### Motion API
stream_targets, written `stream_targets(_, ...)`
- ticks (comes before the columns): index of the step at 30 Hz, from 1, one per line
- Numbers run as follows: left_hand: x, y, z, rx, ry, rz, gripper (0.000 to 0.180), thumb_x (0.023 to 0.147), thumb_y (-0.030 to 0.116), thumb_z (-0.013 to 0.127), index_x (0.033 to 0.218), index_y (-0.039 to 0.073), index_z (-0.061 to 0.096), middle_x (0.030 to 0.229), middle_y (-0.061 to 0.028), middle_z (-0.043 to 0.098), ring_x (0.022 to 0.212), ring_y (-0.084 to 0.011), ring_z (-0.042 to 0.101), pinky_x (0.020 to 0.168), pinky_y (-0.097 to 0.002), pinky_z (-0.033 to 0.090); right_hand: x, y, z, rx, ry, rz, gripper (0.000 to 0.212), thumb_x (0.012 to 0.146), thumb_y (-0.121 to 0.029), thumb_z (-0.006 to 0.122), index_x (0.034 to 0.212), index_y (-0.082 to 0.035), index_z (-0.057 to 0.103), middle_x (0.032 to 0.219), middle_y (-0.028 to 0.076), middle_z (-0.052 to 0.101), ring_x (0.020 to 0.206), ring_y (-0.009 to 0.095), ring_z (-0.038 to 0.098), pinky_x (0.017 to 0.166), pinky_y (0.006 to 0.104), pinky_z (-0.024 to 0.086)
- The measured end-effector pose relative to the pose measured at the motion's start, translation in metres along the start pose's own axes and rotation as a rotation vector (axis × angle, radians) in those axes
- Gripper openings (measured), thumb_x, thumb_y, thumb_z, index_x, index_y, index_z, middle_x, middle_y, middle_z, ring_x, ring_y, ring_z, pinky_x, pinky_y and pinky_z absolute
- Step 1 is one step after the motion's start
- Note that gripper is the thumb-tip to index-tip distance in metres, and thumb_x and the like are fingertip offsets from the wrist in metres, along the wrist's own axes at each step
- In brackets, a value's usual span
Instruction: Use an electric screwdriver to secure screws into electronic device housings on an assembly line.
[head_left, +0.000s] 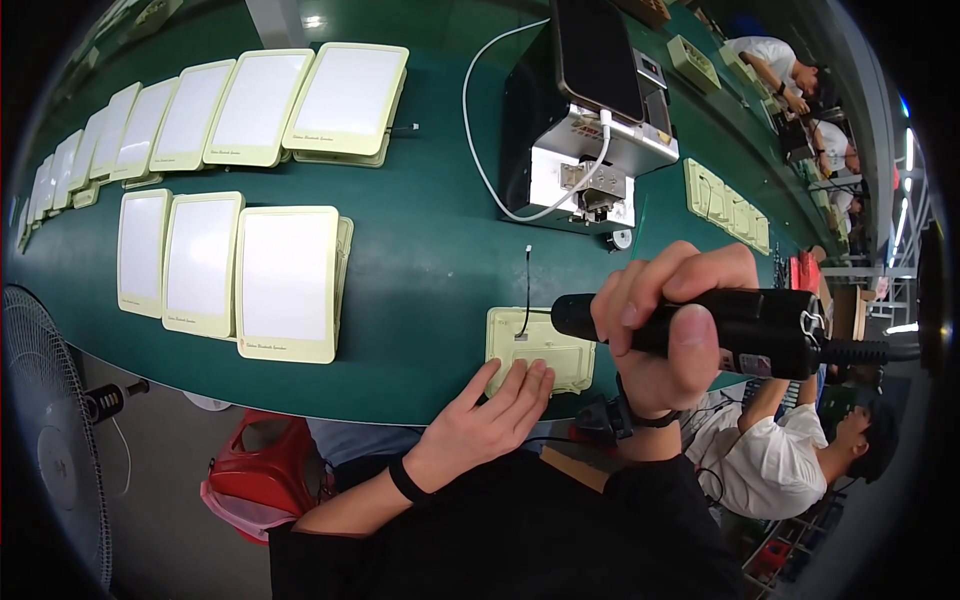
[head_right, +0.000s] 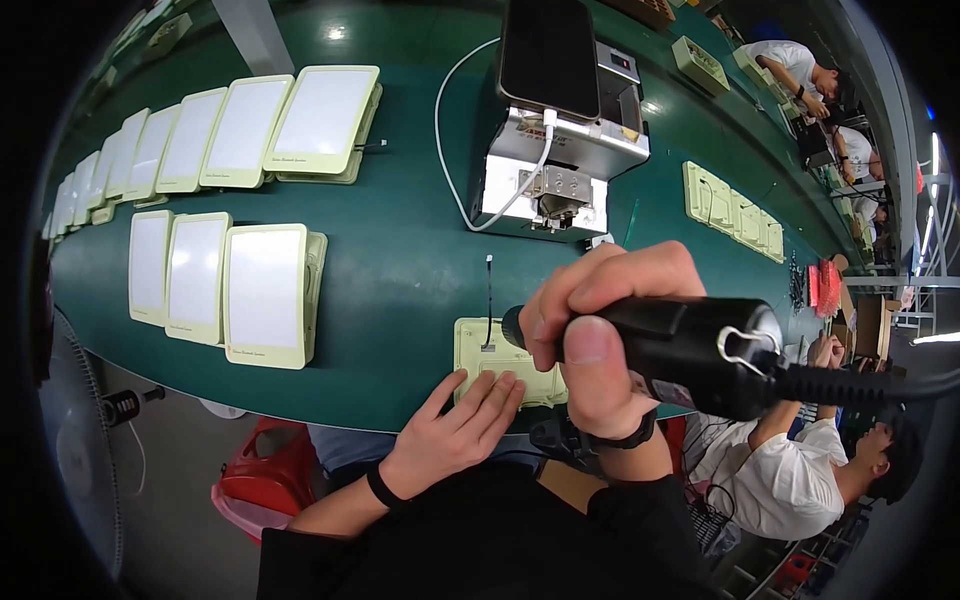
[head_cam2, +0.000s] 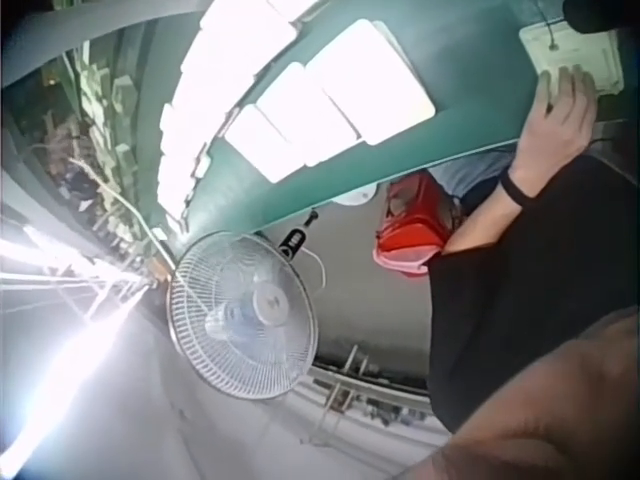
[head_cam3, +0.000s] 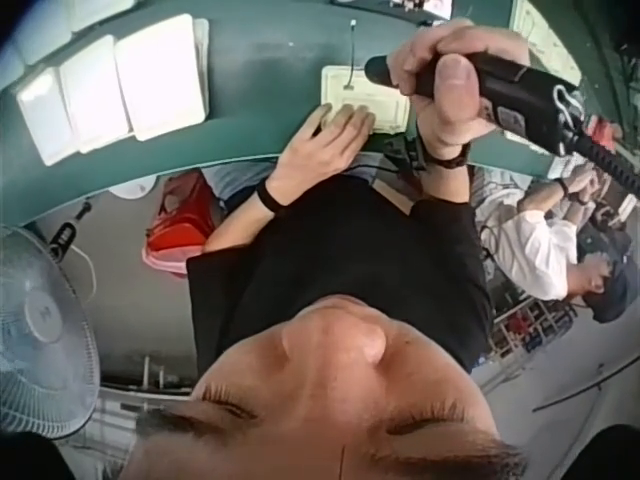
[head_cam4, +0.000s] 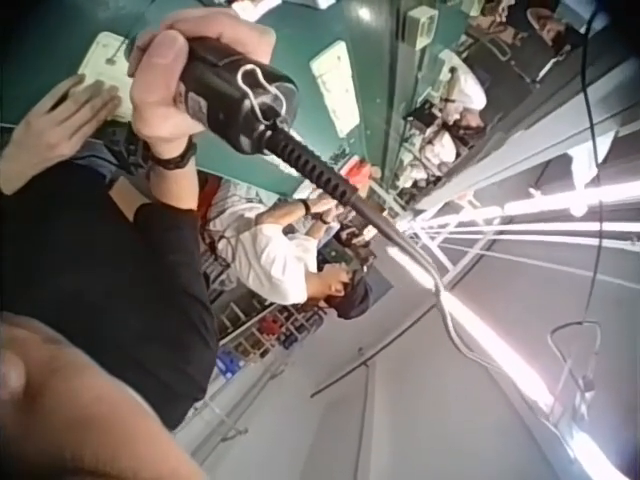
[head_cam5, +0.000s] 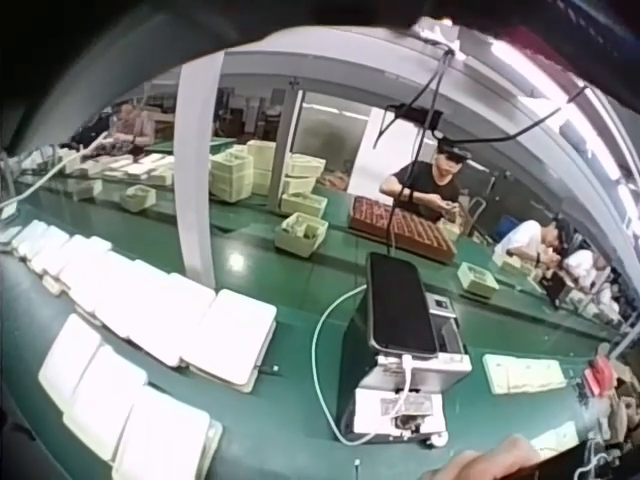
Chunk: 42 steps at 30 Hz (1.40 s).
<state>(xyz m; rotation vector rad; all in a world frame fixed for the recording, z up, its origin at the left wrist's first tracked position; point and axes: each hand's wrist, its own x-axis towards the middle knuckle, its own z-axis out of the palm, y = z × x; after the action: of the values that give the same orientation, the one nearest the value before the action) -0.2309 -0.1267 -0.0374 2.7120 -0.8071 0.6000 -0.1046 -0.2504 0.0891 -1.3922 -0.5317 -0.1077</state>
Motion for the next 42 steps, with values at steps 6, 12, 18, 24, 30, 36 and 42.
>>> stream_targets(6, 0.0, -0.001, 0.002, -0.001, 0.013, -0.008, 0.04, 0.096, 0.022, 0.059, 0.132, 0.007, 0.069, 0.13, -0.0042, 0.067, 0.123, -0.0176, 0.061, 0.109, -0.0392, 0.051, -0.003, 0.003, 0.004, -0.005, -0.004, 0.013, 0.03, 0.1, -0.026, 0.068, 0.105, -0.007, 0.045, 0.077, 0.012, 0.055, 0.047, 0.016, 0.046, 0.047, 0.0338, 0.043)
stream_targets(12, -0.001, 0.0, 0.002, -0.014, 0.027, -0.021, 0.041, 0.096, 0.021, 0.058, 0.132, 0.006, 0.069, 0.131, -0.0046, 0.067, 0.124, -0.018, 0.061, 0.109, -0.0394, 0.051, -0.007, 0.008, 0.004, 0.0, -0.029, -0.02, 0.027, 0.1, -0.025, 0.066, 0.102, -0.007, 0.046, 0.077, 0.011, 0.056, 0.047, 0.015, 0.045, 0.046, 0.0324, 0.042)
stream_targets(18, -0.003, 0.002, -0.002, -0.031, 0.006, -0.042, 0.044, 0.094, 0.019, 0.059, 0.135, 0.005, 0.066, 0.133, -0.0061, 0.066, 0.127, -0.0195, 0.061, 0.112, -0.041, 0.049, -0.002, 0.008, -0.003, 0.088, -0.057, -0.102, 0.021, 0.101, -0.011, 0.064, 0.104, -0.002, 0.046, 0.079, 0.012, 0.057, 0.054, 0.015, 0.052, 0.049, 0.0301, 0.046)
stream_targets(24, 0.007, 0.003, -0.014, -0.027, -0.039, -0.114, 0.045, 0.094, 0.015, 0.061, 0.138, 0.005, 0.065, 0.142, -0.0078, 0.064, 0.133, -0.0216, 0.06, 0.117, -0.0473, 0.045, 0.06, -0.031, -0.009, 0.089, 0.116, -0.413, 0.018, 0.099, -0.01, 0.063, 0.102, 0.0, 0.049, 0.076, 0.01, 0.057, 0.052, 0.017, 0.054, 0.048, 0.032, 0.047)
stream_targets(30, 0.007, 0.003, -0.015, 0.022, -0.09, -0.14, 0.05, 0.093, 0.018, 0.06, 0.14, 0.003, 0.063, 0.148, -0.0105, 0.06, 0.141, -0.0245, 0.055, 0.121, -0.0483, 0.04, 0.079, -0.014, -0.009, -0.139, 0.234, -0.241, 0.018, 0.101, -0.017, 0.059, 0.098, -0.002, 0.051, 0.077, 0.012, 0.056, 0.051, 0.016, 0.047, 0.051, 0.0329, 0.045)
stream_targets(36, 0.008, 0.001, -0.013, -0.003, -0.092, -0.133, 0.05, 0.093, 0.017, 0.059, 0.14, 0.002, 0.063, 0.15, -0.0115, 0.06, 0.141, -0.0256, 0.055, 0.12, -0.0478, 0.041, 0.04, -0.018, -0.021, -0.125, 0.189, -0.204, 0.018, 0.1, -0.018, 0.06, 0.101, -0.002, 0.05, 0.076, 0.012, 0.055, 0.05, 0.015, 0.047, 0.049, 0.0334, 0.045)
stream_targets(42, 0.011, 0.001, -0.011, -0.085, -0.091, -0.167, 0.051, 0.091, 0.012, 0.06, 0.14, -0.001, 0.062, 0.149, -0.0123, 0.061, 0.139, -0.0277, 0.058, 0.118, -0.0497, 0.043, 0.008, -0.006, -0.037, -0.13, 0.166, -0.158, 0.02, 0.1, -0.019, 0.059, 0.106, -0.002, 0.049, 0.076, 0.012, 0.055, 0.05, 0.015, 0.047, 0.047, 0.0333, 0.045)
